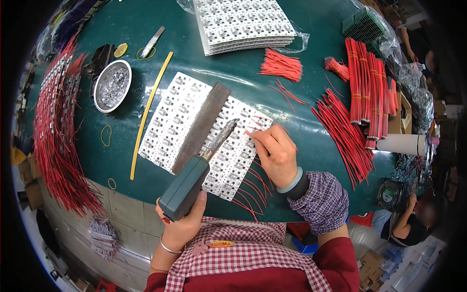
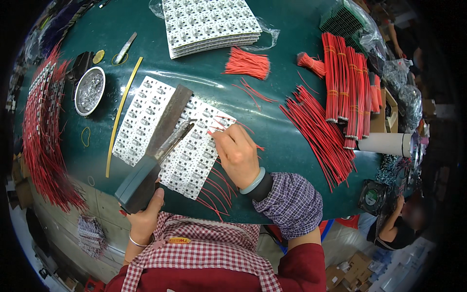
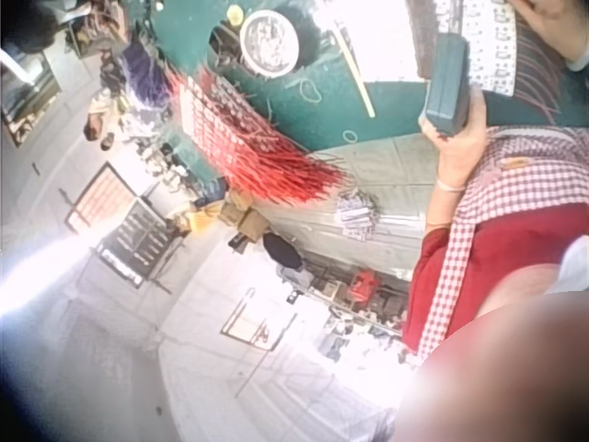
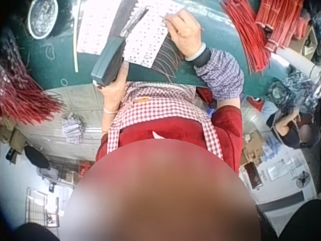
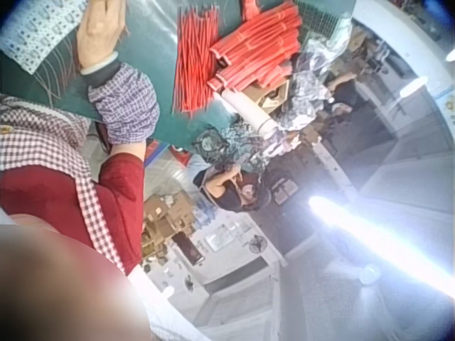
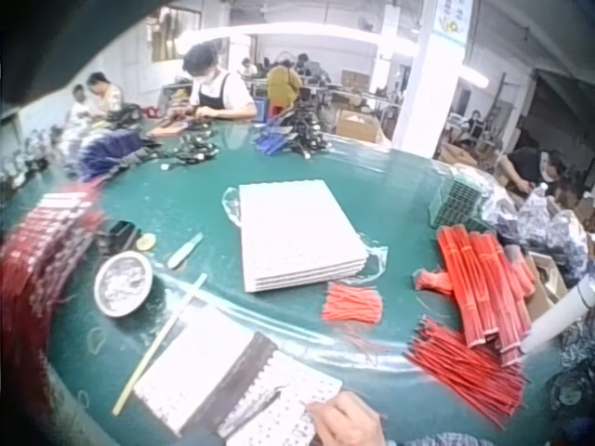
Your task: The person solders red wires onto a grid of metal components on a circuit board sheet using a soldering iron.
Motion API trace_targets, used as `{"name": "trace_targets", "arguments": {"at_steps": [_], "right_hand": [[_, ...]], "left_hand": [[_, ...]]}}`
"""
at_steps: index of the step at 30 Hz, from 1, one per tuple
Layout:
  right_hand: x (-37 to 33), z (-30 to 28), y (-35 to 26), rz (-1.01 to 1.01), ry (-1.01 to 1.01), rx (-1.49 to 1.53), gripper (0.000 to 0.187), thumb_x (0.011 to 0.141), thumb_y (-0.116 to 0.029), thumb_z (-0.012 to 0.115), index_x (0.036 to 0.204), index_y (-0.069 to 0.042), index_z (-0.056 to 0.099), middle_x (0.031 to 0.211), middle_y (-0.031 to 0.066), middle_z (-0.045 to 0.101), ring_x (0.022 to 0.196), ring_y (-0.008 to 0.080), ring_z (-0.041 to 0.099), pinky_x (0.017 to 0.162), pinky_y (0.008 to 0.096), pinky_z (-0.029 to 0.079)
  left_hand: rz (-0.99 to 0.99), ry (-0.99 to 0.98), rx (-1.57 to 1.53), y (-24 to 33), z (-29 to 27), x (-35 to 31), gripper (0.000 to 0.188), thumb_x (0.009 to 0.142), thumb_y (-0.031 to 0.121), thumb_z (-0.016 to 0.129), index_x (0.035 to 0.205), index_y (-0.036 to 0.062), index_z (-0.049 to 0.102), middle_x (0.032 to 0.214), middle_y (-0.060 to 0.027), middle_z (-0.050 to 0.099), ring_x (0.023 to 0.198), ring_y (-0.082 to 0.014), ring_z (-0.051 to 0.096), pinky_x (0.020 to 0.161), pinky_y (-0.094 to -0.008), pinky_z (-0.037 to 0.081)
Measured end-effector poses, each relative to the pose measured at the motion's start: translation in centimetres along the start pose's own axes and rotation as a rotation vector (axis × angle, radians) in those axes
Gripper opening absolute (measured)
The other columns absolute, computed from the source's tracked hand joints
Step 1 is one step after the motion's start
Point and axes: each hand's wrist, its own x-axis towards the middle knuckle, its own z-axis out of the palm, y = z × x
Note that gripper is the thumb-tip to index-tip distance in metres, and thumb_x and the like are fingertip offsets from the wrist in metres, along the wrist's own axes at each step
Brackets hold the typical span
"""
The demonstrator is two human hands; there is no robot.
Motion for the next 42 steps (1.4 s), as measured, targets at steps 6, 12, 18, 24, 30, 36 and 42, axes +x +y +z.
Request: {"name": "trace_targets", "arguments": {"at_steps": [6,12,18,24,30,36,42], "right_hand": [[0.1,0.0,-0.3,-0.016,0.019,-0.004,0.018,0.076,0.008,0.072,0.092,0.0,0.067,0.081,0.0105,0.054,0.076,0.0291,0.059,0.065,0.0393,0.048],[-0.7,-1.1,-0.8,-0.053,0.026,-0.074,0.021,0.075,0.008,0.071,0.093,-0.002,0.067,0.081,0.0096,0.055,0.077,0.0289,0.056,0.066,0.0391,0.048],[-0.4,-1.2,-0.6,-0.079,0.003,-0.011,0.025,0.071,0.009,0.071,0.094,-0.001,0.067,0.081,0.0102,0.054,0.076,0.029,0.055,0.064,0.0378,0.046],[-0.2,-3.0,-2.7,-0.125,0.096,-0.014,0.032,0.067,0.011,0.074,0.096,0.0,0.069,0.08,0.0099,0.055,0.073,0.0279,0.056,0.062,0.0362,0.046],[0.3,-8.6,-6.6,-0.071,0.182,-0.059,0.031,0.069,0.011,0.077,0.097,-0.001,0.07,0.082,0.0082,0.059,0.075,0.0253,0.058,0.064,0.0343,0.047],[2.4,-3.7,-4.3,-0.041,0.021,0.098,0.02,0.075,0.007,0.075,0.093,-0.001,0.068,0.084,0.0094,0.056,0.077,0.0274,0.058,0.067,0.0359,0.048],[-0.4,-0.2,0.1,0.013,-0.056,0.034,0.013,0.08,0.004,0.071,0.09,0.0,0.066,0.084,0.0112,0.056,0.078,0.0311,0.059,0.068,0.0409,0.049]], "left_hand": [[-0.04,-0.04,0.007,-0.4,-0.3,-0.5,0.018,0.079,0.008,0.082,0.093,0.0006,0.073,0.085,-0.007,0.071,0.066,-0.0169,0.063,0.066,-0.0296,0.048],[-0.028,-0.009,0.008,-0.7,-0.5,-0.8,0.016,0.08,0.008,0.081,0.092,0.0002,0.073,0.083,-0.0067,0.071,0.066,-0.0173,0.063,0.066,-0.0293,0.049],[0.092,-0.061,0.037,0.2,-0.5,-0.4,0.015,0.079,0.005,0.08,0.091,0.0,0.073,0.084,-0.0082,0.071,0.065,-0.0169,0.064,0.065,-0.0287,0.049],[0.084,-0.042,0.018,-0.4,-0.3,-0.6,0.015,0.079,0.005,0.079,0.092,-0.0001,0.073,0.079,-0.0078,0.07,0.063,-0.0159,0.064,0.064,-0.0281,0.05],[-0.061,-0.012,-0.029,0.1,-0.6,-0.7,0.015,0.079,0.006,0.08,0.092,0.0002,0.073,0.08,-0.0078,0.071,0.064,-0.0152,0.065,0.063,-0.0285,0.05],[-0.015,-0.032,0.025,-0.6,-0.6,-0.7,0.017,0.08,0.007,0.08,0.094,0.0007,0.073,0.082,-0.0078,0.071,0.065,-0.0154,0.065,0.062,-0.0287,0.049],[-0.022,-0.009,0.047,-0.8,-0.9,-1.0,0.018,0.079,0.008,0.081,0.094,0.0009,0.073,0.085,-0.0072,0.071,0.068,-0.0169,0.065,0.065,-0.0294,0.05]]}}
